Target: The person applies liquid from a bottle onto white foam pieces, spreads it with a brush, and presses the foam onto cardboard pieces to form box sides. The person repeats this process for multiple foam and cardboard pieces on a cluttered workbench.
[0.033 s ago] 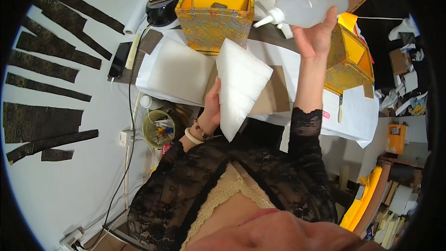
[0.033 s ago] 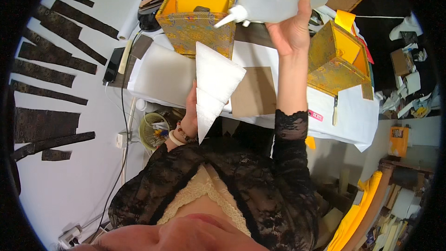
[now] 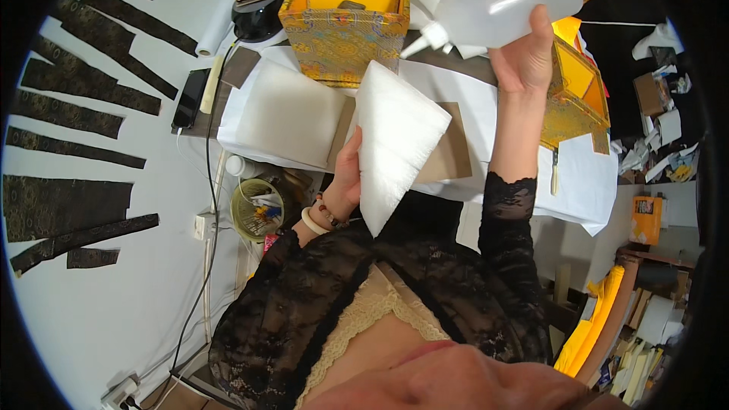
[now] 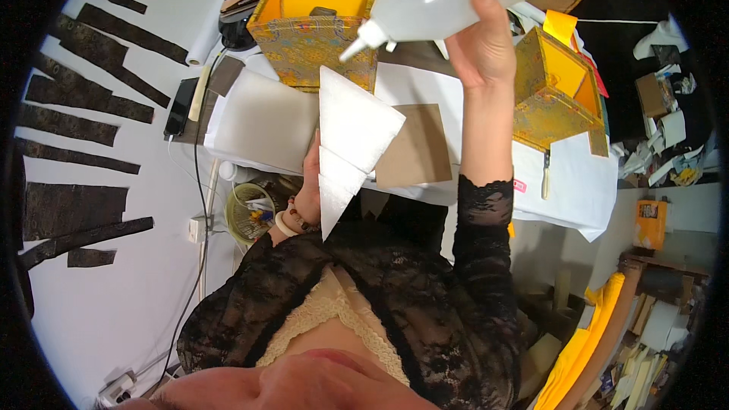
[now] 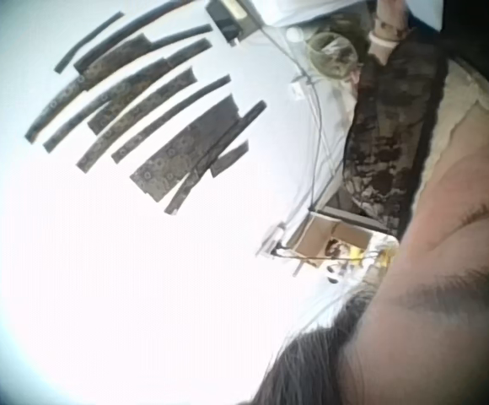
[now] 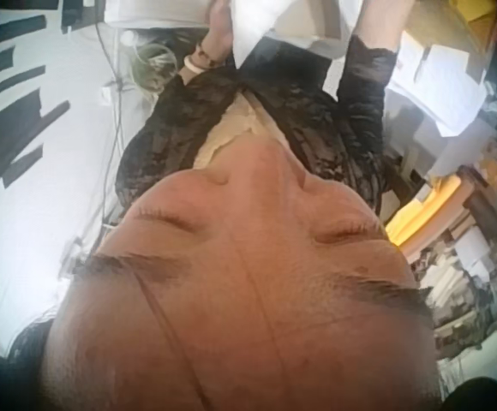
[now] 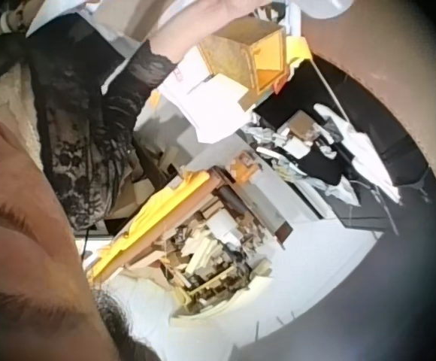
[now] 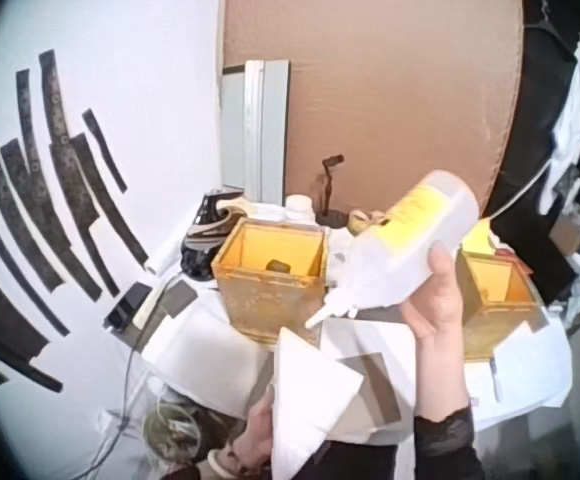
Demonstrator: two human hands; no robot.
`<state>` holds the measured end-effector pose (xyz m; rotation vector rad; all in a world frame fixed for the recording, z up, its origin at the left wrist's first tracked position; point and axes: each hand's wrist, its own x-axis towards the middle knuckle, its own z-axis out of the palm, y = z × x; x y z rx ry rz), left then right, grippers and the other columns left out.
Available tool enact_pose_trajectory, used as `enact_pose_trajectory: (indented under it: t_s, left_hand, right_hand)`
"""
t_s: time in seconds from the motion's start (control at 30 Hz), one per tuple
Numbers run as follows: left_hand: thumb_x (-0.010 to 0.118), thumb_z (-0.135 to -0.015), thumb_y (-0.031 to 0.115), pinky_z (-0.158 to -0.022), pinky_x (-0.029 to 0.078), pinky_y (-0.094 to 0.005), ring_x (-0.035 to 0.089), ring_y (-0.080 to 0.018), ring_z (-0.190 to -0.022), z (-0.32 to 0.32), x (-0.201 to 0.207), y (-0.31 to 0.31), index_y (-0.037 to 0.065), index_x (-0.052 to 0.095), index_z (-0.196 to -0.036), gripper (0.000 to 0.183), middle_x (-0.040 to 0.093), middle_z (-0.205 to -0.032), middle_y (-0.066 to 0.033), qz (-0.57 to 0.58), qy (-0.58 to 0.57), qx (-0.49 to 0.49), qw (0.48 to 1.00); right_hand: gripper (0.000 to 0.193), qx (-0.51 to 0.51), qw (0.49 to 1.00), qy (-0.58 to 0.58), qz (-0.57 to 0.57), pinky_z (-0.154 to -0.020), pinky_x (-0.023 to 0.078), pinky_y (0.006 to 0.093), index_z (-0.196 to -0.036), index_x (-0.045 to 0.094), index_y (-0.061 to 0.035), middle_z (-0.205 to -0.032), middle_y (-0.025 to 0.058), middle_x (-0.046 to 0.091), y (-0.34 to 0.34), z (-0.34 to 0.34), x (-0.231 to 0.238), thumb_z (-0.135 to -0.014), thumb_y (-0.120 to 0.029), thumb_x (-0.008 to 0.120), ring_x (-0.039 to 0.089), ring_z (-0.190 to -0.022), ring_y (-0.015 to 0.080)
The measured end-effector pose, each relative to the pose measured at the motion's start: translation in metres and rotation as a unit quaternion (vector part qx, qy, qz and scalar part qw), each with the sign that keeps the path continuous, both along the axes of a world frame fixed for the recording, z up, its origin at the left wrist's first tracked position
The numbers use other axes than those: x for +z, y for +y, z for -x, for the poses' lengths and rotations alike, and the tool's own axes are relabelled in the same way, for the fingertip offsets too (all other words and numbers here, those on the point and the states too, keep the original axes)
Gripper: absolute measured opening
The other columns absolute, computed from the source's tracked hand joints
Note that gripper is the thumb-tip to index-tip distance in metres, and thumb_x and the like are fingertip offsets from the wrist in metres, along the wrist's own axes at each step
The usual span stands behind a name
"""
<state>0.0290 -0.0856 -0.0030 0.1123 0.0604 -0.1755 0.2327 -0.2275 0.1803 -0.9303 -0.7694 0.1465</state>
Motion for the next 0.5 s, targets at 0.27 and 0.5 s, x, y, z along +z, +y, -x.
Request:
enact_pose_trajectory:
  t_s: [0.27,0.5]
  left_hand:
    - [0.044,-0.097,0.049,-0.098,0.048,-0.0465,0.054,-0.0301,-0.121,0.012,0.032,-0.015,0.005,0.036,-0.142,0.064,0.049,-0.137,-0.0157,-0.15,-0.047,-0.001,0.988]
    - [0.043,-0.098,0.049,-0.101,0.046,-0.0469,0.052,-0.0308,-0.123,0.005,0.014,-0.014,0.005,0.034,-0.143,0.064,0.047,-0.138,-0.0163,0.129,-0.095,-0.065,0.985]
  right_hand:
    - [0.093,-0.098,0.992,-0.08,-0.016,-0.097,0.047,0.0394,-0.139,0.036,-0.0034,-0.122,0.0149,0.058,0.0,0.046,0.024,-0.073,-0.055,0.076,0.058,-0.112,0.028]
    - [0.087,-0.108,0.99,-0.06,-0.06,-0.098,0.046,0.04,-0.139,0.036,-0.0041,-0.123,0.0144,0.057,0.004,0.05,0.02,-0.077,-0.052,0.074,0.057,-0.114,0.0277]
